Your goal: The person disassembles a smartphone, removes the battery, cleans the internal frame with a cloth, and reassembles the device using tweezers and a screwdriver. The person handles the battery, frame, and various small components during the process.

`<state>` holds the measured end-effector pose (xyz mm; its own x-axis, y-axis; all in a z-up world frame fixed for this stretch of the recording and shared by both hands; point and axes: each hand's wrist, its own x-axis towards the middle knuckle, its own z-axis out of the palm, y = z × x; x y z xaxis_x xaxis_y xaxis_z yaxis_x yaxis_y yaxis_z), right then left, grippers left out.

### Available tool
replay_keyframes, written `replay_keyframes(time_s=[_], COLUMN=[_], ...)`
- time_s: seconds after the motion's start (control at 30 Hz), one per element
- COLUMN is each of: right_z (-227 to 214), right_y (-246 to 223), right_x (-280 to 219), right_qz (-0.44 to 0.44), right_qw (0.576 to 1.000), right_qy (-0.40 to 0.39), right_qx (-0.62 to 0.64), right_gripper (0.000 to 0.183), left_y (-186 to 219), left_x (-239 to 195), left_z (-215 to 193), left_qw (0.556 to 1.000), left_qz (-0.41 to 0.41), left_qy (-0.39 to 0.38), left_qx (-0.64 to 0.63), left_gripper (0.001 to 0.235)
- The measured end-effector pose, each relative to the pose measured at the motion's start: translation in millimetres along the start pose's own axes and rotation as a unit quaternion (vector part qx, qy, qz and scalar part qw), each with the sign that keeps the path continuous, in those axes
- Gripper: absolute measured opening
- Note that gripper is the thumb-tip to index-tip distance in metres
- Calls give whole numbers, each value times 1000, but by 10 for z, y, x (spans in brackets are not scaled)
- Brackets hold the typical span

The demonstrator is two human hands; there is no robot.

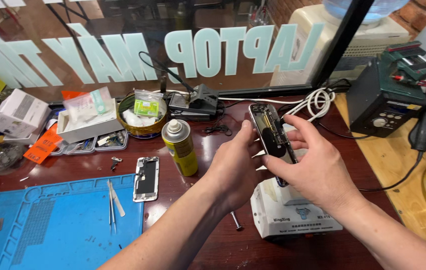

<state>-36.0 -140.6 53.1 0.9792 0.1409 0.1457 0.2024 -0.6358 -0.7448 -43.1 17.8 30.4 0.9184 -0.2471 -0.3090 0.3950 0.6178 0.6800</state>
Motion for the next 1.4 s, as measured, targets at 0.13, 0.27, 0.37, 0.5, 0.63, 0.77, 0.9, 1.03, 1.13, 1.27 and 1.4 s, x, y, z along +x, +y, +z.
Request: replay_keyframes(time_s=[0.13, 0.27, 0.37, 0.5, 0.63, 0.77, 0.9, 1.03, 1.13, 1.27, 1.4], right_z=[198, 385, 561, 784, 1065, 1245, 1316, 1416, 1541, 1755, 1869], right_y=[-276, -376, -436, -585, -779, -920, -976, -962, -917, -998, -1282], right_x=[-42, -46, -44, -50, -187, -283, -335, -399, -441, -523, -650], right_qz=[-16, 15, -2, 148, 132, 127, 128, 82, 76, 17, 2], right_qw=[1000, 990, 967, 917, 909, 905, 908, 909, 921, 916, 910], right_qy=[-13, -22, -29, -60, -73, -101, -140, -164, -170, -216, -233], right_qx=[15, 139, 255, 366, 388, 393, 374, 373, 343, 336, 343], right_gripper=[90, 74, 56, 45, 43, 43, 44, 43, 43, 41, 45], left_y=[151, 285, 389, 521, 603, 597, 567, 542, 524, 542, 620], left_x=[-139, -268, -356, -545, -770, -947, -1093, -1271, -1473, -1797, -2070], left_z=[-129, -337, -492, -739, -976, -1107, -1189, -1265, -1321, -1318, -1343], left_qw=[998, 992, 990, 992, 991, 987, 980, 971, 964, 944, 958], left_qz=[21, 19, 59, 29, 20, 39, 31, 76, 158, 188, 142], left_qy=[36, 84, 73, 72, 106, 116, 172, 200, 208, 240, 228], left_qx=[-46, -88, -105, -103, -79, -106, -99, -104, -44, 129, 97], left_gripper=[49, 53, 49, 47, 45, 46, 45, 47, 42, 42, 43])
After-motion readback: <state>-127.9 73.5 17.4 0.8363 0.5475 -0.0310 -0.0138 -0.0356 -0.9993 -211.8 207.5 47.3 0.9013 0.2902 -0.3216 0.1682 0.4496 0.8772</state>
